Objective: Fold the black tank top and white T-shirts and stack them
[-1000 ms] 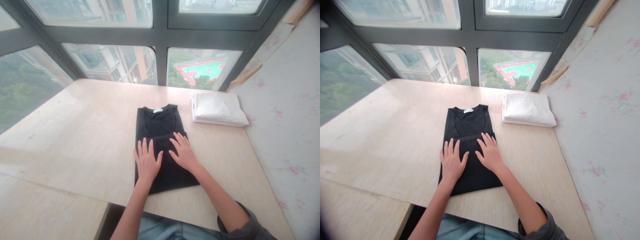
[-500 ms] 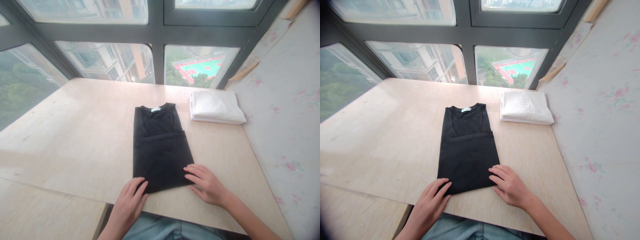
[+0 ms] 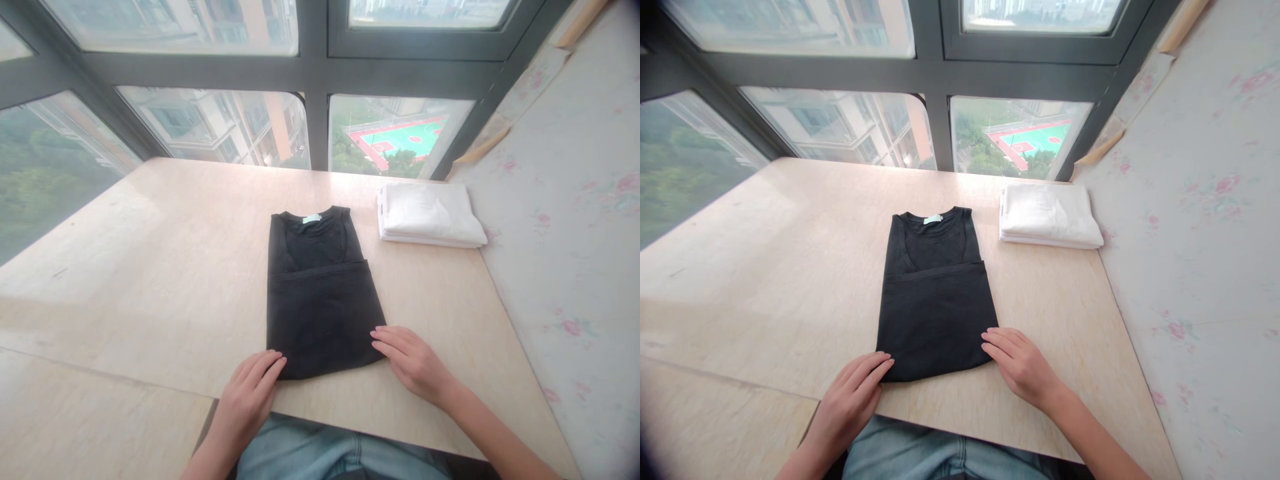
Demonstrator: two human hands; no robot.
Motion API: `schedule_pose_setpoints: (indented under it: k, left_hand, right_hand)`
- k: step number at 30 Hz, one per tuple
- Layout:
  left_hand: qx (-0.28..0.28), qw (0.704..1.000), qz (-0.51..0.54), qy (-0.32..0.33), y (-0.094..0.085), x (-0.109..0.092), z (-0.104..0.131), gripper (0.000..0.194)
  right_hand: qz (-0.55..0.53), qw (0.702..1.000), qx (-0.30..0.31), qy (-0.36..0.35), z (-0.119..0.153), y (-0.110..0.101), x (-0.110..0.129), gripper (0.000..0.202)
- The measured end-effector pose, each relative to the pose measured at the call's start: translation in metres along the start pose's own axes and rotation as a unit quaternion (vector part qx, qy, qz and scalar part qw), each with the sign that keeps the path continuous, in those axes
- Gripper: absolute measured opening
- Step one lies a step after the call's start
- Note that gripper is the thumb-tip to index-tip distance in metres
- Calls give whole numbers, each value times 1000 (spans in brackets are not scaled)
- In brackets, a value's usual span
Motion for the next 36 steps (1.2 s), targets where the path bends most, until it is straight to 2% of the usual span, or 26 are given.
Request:
schedule_pose_setpoints:
  k: [4,9,16,20,23,25,27,29,32,34,36]
  left_hand:
    - [-27,999,3,-36,-2,5,3,36]
    - [-40,999,15,-15,-4,5,7,33]
    - [-22,998,52,-31,-14,10,11,28]
    - [25,989,125,-72,-36,11,4,21]
    - [52,968,208,-128,-59,15,-4,16]
    - [48,951,243,-186,-71,25,-7,13]
    - [32,932,259,-253,-73,42,-9,14]
    - [15,907,272,-321,-60,64,-14,19]
    - [-9,867,301,-397,-21,102,-37,28]
    - [-26,857,308,-412,11,127,-65,32]
    - [-16,864,306,-401,46,147,-97,34]
  right_hand:
    - [2,1000,-20,6,0,-3,-5,47]
    - [8,1000,-28,-1,1,-6,-4,43]
    - [-4,999,-44,3,8,-16,1,40]
    - [-58,995,-41,70,16,-39,9,38]
    - [-115,984,-41,130,21,-64,16,31]
    - [-143,975,-59,161,20,-82,17,28]
    - [-162,962,-90,199,11,-95,8,25]
    - [-193,942,-118,250,-6,-99,-12,23]
    - [-269,896,-144,322,-49,-88,-60,27]
    - [-313,873,-156,340,-86,-74,-95,30]
    - [-326,861,-162,355,-120,-56,-131,34]
Point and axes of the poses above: each hand's wrist, its own z-axis away from the middle knuckle, its own y-axis out of the palm, x = y × z, the point moved 10 cm from there along -z, towards the middle knuckle, and after that the axes turned 9 degrees about -z, right-handed, at the moved point
